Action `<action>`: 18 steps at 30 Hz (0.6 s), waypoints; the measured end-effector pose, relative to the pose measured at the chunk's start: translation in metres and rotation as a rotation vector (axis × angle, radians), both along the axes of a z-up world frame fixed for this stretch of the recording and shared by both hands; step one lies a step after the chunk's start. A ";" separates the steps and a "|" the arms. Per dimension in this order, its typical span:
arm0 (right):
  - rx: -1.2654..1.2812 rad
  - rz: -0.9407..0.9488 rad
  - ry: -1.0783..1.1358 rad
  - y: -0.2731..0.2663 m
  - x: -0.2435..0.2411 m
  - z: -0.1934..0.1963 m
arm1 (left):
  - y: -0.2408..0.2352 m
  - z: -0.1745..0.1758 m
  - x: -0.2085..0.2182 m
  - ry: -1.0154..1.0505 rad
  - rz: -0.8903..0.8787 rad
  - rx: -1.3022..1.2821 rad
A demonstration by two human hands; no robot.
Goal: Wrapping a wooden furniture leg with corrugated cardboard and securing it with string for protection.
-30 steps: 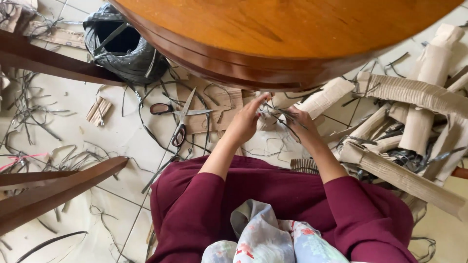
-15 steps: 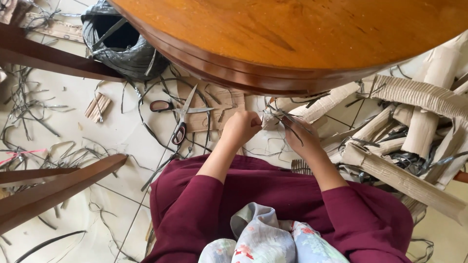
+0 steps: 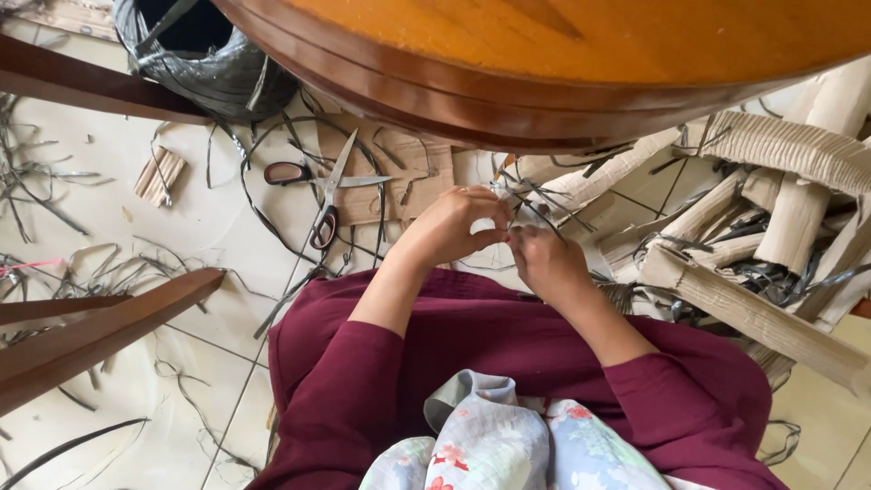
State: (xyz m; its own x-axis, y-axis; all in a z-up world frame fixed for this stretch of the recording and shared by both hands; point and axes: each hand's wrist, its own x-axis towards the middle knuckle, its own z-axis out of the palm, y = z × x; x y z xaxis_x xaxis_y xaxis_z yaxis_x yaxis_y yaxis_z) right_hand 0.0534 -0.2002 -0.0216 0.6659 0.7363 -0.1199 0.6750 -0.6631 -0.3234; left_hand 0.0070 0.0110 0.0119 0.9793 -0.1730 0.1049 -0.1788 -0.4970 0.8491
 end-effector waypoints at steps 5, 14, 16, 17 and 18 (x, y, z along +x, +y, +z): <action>0.187 0.151 -0.276 0.003 -0.005 -0.010 | -0.002 -0.026 0.001 0.036 0.097 -0.132; 0.388 0.124 -0.273 0.008 0.002 -0.013 | -0.029 -0.059 0.021 -0.062 0.241 -0.146; 0.403 0.094 -0.260 0.000 0.006 -0.014 | -0.037 -0.057 0.029 -0.057 0.242 -0.189; 0.404 0.067 -0.261 -0.004 0.011 -0.013 | -0.041 -0.058 0.035 -0.066 0.241 -0.212; 0.403 0.035 -0.262 -0.009 0.015 -0.012 | -0.045 -0.058 0.042 -0.073 0.236 -0.236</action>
